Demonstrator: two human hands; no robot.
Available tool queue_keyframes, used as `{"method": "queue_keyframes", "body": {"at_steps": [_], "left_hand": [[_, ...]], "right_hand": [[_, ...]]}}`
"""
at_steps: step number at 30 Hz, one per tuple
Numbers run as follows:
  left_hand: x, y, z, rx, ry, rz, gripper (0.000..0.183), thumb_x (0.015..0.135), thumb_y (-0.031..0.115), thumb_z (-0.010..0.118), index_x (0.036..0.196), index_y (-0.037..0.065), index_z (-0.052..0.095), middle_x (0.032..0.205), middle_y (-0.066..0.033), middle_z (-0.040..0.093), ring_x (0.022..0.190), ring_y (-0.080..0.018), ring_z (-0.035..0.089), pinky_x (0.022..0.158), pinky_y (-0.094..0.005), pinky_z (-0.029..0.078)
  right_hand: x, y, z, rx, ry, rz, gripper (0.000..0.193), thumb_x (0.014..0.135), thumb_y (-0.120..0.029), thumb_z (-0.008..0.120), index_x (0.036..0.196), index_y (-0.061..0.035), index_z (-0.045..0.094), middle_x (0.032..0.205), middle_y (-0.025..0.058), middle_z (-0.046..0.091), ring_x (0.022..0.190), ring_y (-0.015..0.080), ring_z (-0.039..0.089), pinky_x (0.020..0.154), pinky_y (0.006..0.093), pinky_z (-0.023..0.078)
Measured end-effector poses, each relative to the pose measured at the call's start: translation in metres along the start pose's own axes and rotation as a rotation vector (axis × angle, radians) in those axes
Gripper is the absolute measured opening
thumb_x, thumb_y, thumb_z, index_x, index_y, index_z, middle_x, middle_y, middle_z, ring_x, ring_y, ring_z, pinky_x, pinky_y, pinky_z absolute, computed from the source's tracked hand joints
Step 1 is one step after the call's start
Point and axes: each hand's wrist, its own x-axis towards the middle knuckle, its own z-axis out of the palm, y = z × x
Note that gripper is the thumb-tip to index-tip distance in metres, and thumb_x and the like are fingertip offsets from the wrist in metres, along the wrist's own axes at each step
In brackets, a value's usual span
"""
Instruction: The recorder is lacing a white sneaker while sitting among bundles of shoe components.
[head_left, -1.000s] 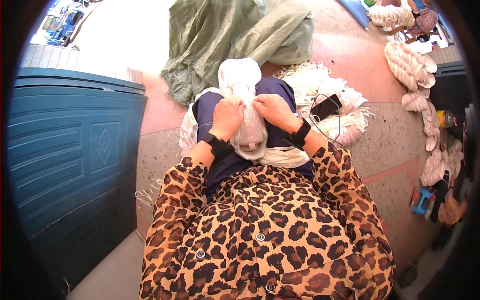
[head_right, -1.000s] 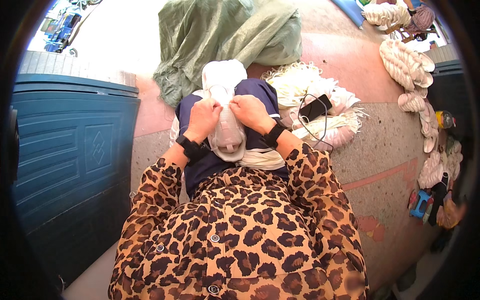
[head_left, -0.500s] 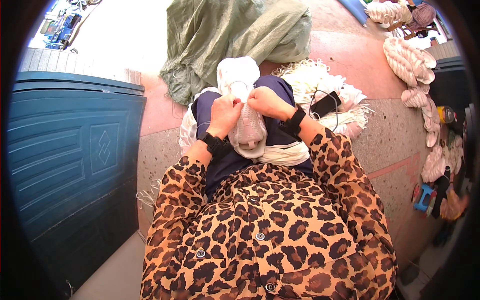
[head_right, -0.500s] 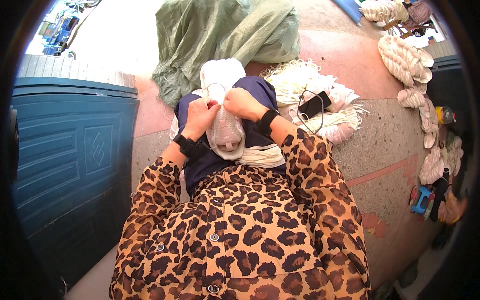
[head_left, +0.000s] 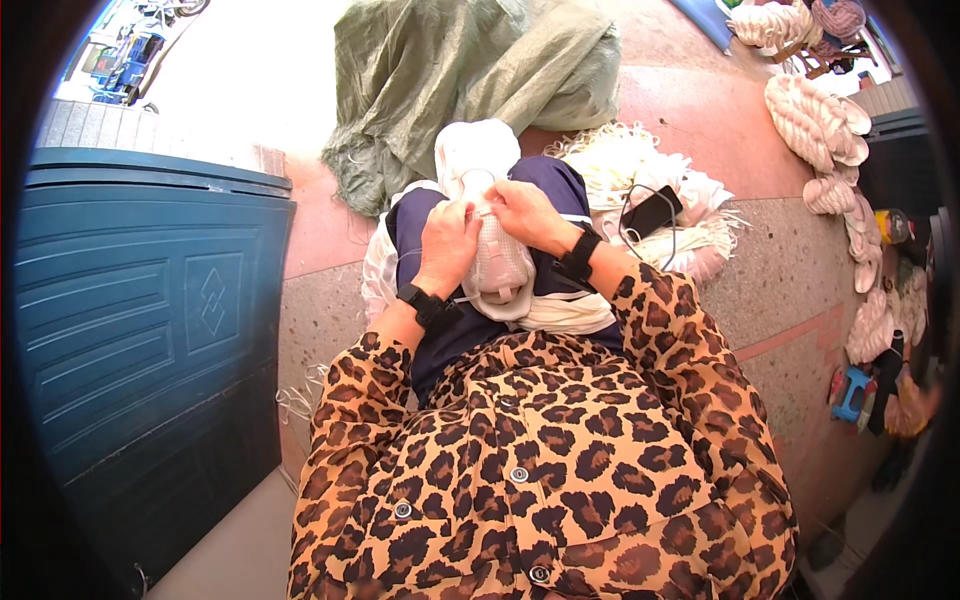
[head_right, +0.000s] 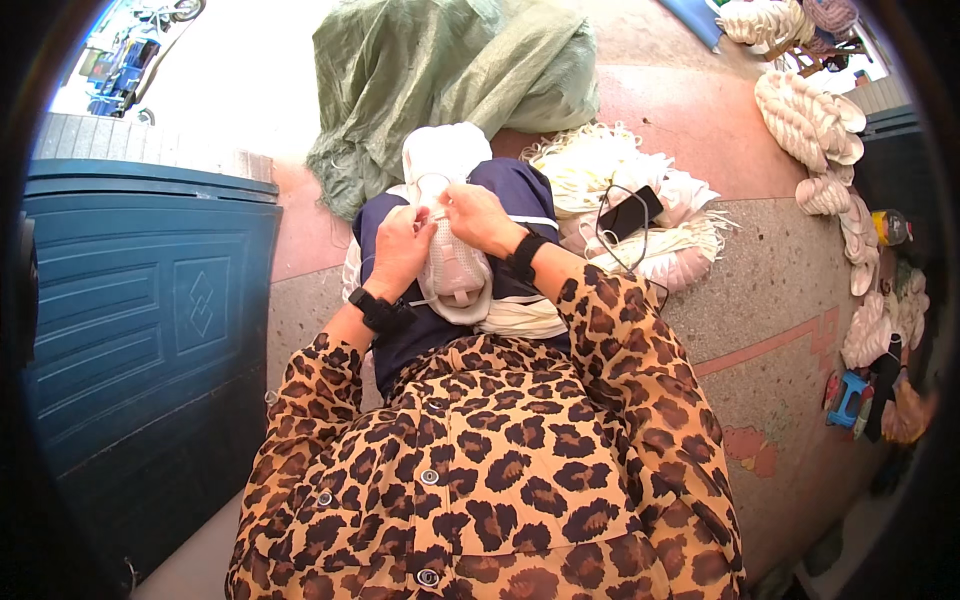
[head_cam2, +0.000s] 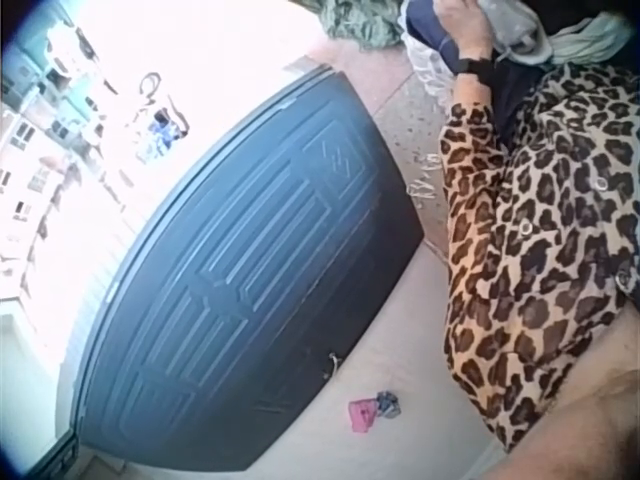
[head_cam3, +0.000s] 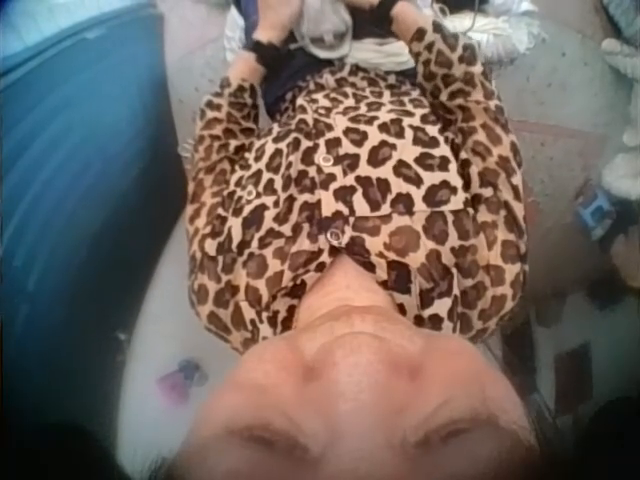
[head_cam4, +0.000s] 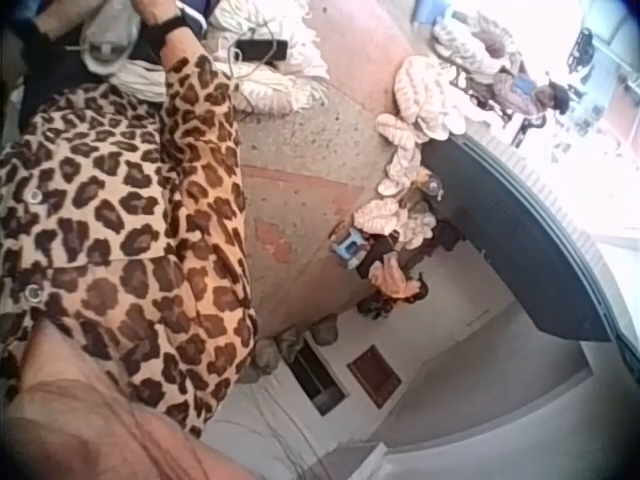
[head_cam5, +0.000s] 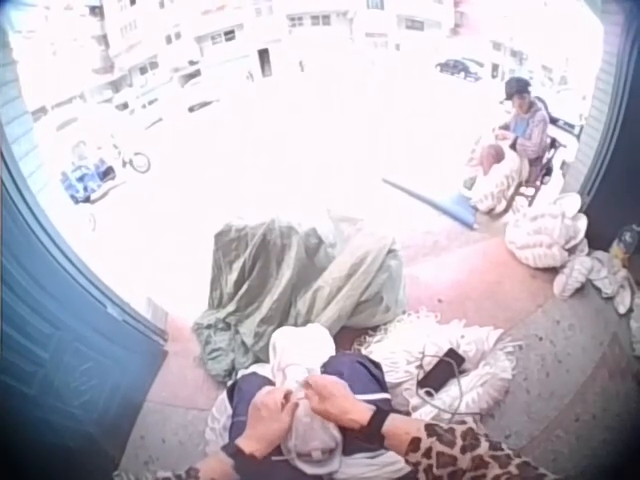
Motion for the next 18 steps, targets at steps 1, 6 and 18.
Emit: {"method": "queue_keyframes", "body": {"at_steps": [1, 6, 18], "left_hand": [[0.001, 0.001, 0.0, -0.003, -0.001, 0.0, 0.016, 0.073, 0.013, 0.06, 0.081, 0.0, 0.058, 0.078, -0.0163, 0.056, 0.076, -0.0326, 0.054, 0.066, -0.0387, 0.044], [0.011, -0.002, -0.003, 0.193, -0.048, 0.196, 0.015, 0.075, 0.013, 0.057, 0.08, -0.001, 0.055, 0.077, -0.0153, 0.055, 0.074, -0.0295, 0.054, 0.066, -0.0349, 0.045], [0.003, -0.13, -0.169, 0.743, 0.084, -0.07, 0.011, 0.077, 0.01, 0.045, 0.077, 0.004, 0.055, 0.079, -0.0149, 0.055, 0.075, -0.0314, 0.054, 0.066, -0.0412, 0.045]], "right_hand": [[0.002, -0.002, 0.003, 0.045, -0.006, 0.04, 0.018, 0.077, -0.01, 0.052, 0.09, -0.0007, 0.058, 0.079, 0.0205, 0.06, 0.078, 0.0346, 0.058, 0.07, 0.0393, 0.046], [-0.001, -0.011, 0.004, 0.04, 0.109, 0.086, 0.015, 0.076, -0.011, 0.055, 0.087, -0.0005, 0.056, 0.078, 0.0205, 0.06, 0.076, 0.0346, 0.059, 0.066, 0.0392, 0.046], [-0.043, 0.013, -0.068, 0.111, -0.215, -0.021, 0.022, 0.076, -0.021, 0.063, 0.089, -0.0027, 0.061, 0.067, 0.0023, 0.058, 0.059, 0.0099, 0.051, 0.053, 0.0233, 0.04]]}}
